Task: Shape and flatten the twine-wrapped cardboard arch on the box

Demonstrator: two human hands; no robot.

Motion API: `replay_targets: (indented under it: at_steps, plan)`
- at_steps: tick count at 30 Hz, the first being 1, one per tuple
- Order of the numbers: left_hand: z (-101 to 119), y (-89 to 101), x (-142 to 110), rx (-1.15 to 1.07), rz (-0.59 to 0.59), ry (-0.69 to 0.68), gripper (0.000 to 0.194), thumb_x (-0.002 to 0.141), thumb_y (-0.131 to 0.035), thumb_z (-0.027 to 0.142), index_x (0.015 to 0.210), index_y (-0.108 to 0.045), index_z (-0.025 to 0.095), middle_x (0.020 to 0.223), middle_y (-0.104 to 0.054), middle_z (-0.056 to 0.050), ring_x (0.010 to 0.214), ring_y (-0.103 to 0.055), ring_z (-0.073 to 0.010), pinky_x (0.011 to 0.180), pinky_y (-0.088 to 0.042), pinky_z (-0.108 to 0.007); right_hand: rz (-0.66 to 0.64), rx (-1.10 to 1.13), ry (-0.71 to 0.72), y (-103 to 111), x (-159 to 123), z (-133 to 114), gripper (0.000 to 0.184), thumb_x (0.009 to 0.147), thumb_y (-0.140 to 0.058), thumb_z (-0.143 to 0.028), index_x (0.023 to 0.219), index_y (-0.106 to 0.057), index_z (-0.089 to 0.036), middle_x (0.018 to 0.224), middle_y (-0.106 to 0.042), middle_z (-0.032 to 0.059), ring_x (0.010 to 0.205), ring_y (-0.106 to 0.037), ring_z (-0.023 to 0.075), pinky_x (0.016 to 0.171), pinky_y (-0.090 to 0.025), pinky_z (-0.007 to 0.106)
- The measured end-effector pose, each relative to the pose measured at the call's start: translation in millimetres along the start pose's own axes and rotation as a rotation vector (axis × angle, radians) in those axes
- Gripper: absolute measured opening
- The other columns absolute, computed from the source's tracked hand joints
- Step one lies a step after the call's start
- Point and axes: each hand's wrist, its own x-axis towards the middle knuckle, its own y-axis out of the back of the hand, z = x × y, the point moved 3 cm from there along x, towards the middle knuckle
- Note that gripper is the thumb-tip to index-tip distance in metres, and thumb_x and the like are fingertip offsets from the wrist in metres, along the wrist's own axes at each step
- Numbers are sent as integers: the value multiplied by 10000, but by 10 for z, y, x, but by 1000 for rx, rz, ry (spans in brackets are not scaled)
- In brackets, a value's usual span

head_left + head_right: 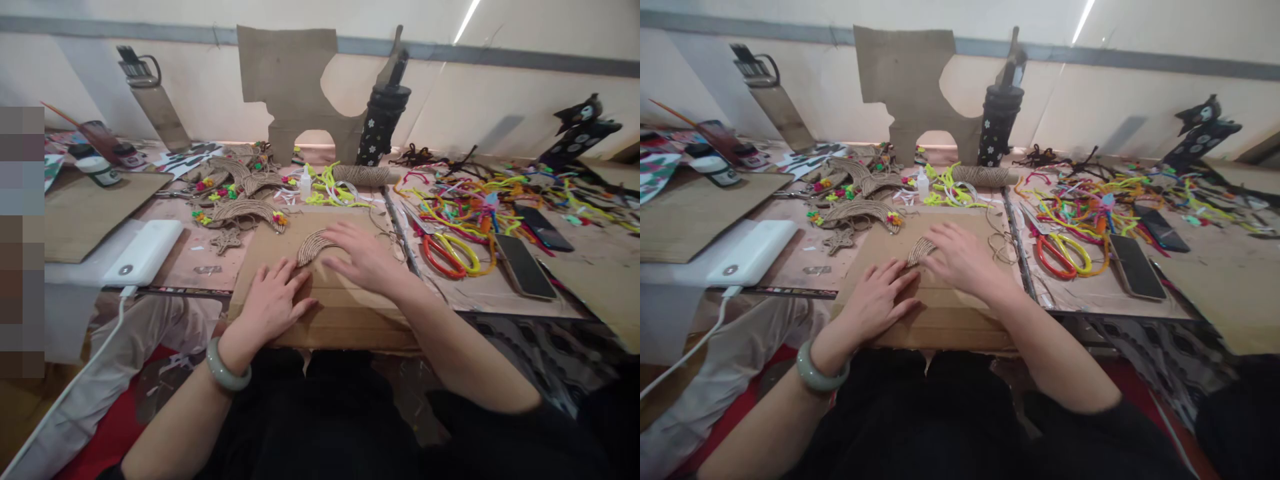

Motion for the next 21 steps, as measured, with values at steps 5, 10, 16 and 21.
replay_targets:
  at_steps: [5,10,16,21]
  plan:
    - [14,2,3,-1,20,23,513,899,-439,516,1279,-565,195,1402,-501,-169,1322,-403,-361,1037,-290,-612,-38,0,-220,-353,842,215,427,946,-394,-336,1305,-531,-149,1312,-586,131,1208,-533,234,1002,-415,380]
    - [-7,7,4,-6,14,6,521,892,-442,535,1263,-581,197,1397,-508,-165,1325,-404,-350,1051,-290,-591,-69,-62,-292,-658,920,323,408,954,-360,-370,1114,-655,-137,1188,-631,168,1136,-556,290,955,-417,429]
    - [-15,97,73,-74,-48,16,474,878,-498,499,1211,-606,180,1365,-535,-167,1311,-420,-362,1046,-307,-601,-59,-99,-277,-704,853,310,404,959,-346,-379,1138,-635,-161,1237,-599,142,1169,-515,276,977,-393,422]
    - [9,136,168,-144,-106,77,531,892,-490,470,1335,-488,179,1409,-491,-164,1331,-394,-358,1036,-317,-615,-56,-117,-272,-697,879,330,437,962,-325,-419,1111,-649,-167,1221,-605,139,1161,-516,283,949,-408,423]
